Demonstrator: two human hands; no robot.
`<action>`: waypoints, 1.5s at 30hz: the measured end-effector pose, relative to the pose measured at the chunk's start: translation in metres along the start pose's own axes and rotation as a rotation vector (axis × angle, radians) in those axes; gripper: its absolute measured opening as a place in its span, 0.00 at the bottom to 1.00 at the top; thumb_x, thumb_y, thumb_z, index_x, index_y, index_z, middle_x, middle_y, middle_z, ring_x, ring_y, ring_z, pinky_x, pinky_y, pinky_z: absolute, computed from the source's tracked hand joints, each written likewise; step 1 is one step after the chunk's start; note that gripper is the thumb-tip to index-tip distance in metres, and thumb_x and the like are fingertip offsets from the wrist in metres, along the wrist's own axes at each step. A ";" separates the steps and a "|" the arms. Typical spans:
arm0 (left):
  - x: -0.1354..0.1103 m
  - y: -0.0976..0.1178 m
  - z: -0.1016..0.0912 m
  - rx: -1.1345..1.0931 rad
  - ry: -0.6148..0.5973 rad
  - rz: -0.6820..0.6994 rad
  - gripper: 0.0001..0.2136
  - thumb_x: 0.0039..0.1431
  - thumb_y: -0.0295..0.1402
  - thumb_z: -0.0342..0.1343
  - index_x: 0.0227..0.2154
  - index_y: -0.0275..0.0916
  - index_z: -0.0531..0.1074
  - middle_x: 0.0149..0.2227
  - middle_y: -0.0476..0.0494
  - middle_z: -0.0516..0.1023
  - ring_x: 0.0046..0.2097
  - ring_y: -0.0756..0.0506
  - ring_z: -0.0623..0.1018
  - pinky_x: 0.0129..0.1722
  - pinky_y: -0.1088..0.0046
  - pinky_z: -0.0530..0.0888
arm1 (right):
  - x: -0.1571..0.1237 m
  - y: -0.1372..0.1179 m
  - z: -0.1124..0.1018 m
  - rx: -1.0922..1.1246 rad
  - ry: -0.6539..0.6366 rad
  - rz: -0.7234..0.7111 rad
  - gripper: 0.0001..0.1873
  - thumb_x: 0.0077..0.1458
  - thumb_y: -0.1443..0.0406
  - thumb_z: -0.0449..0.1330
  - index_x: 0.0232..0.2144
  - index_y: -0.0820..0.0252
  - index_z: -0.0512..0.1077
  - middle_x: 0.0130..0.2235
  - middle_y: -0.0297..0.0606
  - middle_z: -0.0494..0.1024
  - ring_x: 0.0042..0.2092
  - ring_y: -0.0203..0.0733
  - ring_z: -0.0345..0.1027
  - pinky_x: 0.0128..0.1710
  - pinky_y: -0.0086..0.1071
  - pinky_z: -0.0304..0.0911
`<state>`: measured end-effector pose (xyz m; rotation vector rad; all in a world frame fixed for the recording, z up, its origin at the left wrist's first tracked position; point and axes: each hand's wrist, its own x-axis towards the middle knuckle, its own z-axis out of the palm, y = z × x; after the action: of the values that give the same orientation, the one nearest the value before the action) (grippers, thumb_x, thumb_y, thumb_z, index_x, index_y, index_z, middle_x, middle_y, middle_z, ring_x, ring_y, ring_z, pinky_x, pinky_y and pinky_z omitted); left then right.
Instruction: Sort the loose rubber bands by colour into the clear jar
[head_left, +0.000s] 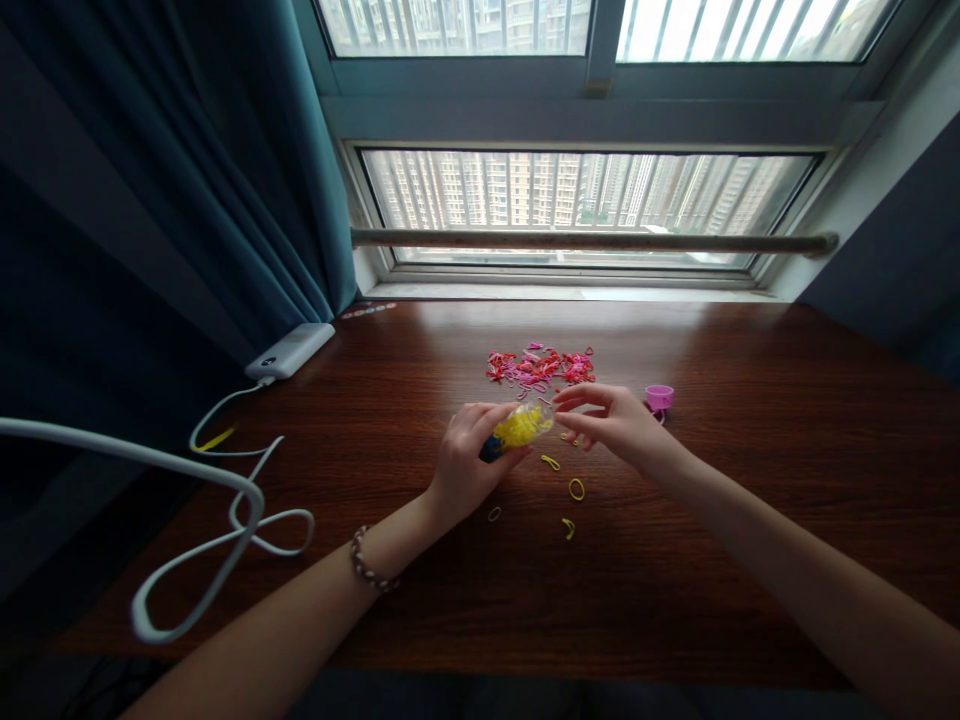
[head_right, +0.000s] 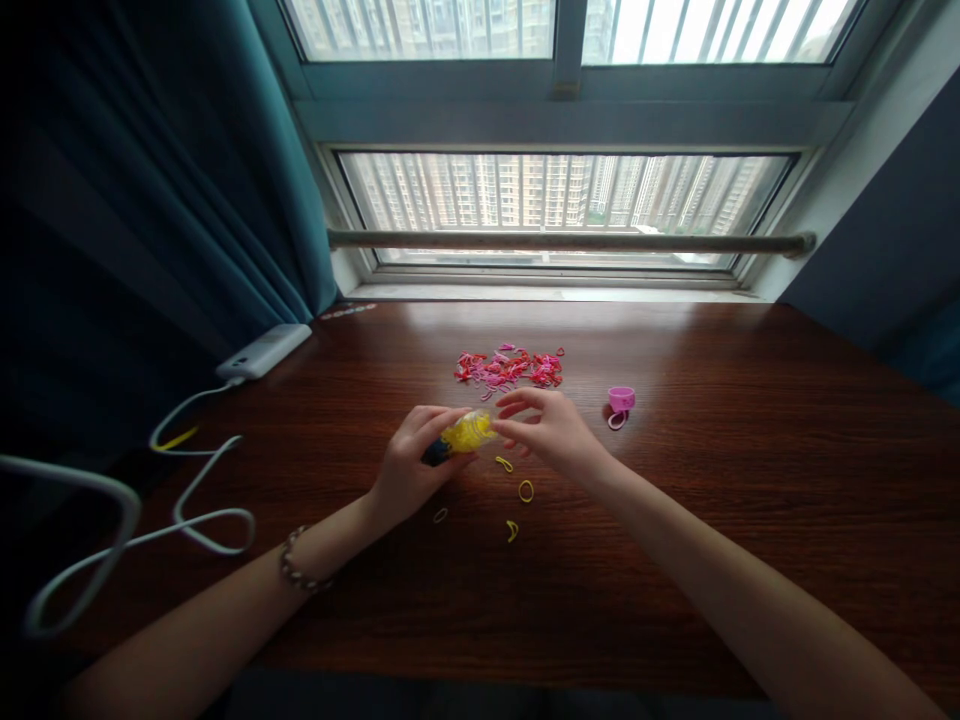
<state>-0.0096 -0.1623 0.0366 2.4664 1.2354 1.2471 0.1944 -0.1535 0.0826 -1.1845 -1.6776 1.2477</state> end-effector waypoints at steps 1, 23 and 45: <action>0.000 0.000 0.000 -0.022 0.027 -0.060 0.19 0.50 0.38 0.57 0.45 0.42 0.65 0.40 0.43 0.70 0.43 0.44 0.69 0.44 0.65 0.67 | 0.000 0.002 -0.004 -0.025 0.017 -0.012 0.13 0.47 0.62 0.60 0.37 0.63 0.70 0.33 0.39 0.75 0.26 0.35 0.69 0.20 0.25 0.63; -0.004 -0.005 0.004 -0.253 0.168 -0.349 0.18 0.51 0.37 0.55 0.44 0.39 0.61 0.41 0.42 0.70 0.43 0.44 0.70 0.45 0.67 0.67 | -0.001 0.032 0.000 -0.693 -0.232 -0.047 0.06 0.38 0.73 0.57 0.22 0.62 0.72 0.21 0.31 0.72 0.24 0.32 0.62 0.22 0.23 0.54; -0.003 -0.004 0.003 -0.133 0.182 -0.234 0.18 0.49 0.37 0.57 0.43 0.40 0.62 0.39 0.44 0.70 0.41 0.45 0.71 0.43 0.68 0.68 | -0.042 0.016 0.025 -0.854 -0.403 -0.185 0.06 0.37 0.75 0.56 0.19 0.62 0.71 0.23 0.35 0.73 0.26 0.34 0.63 0.27 0.24 0.56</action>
<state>-0.0108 -0.1612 0.0314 2.0855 1.3856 1.4592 0.1885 -0.1990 0.0589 -1.2317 -2.7040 0.6683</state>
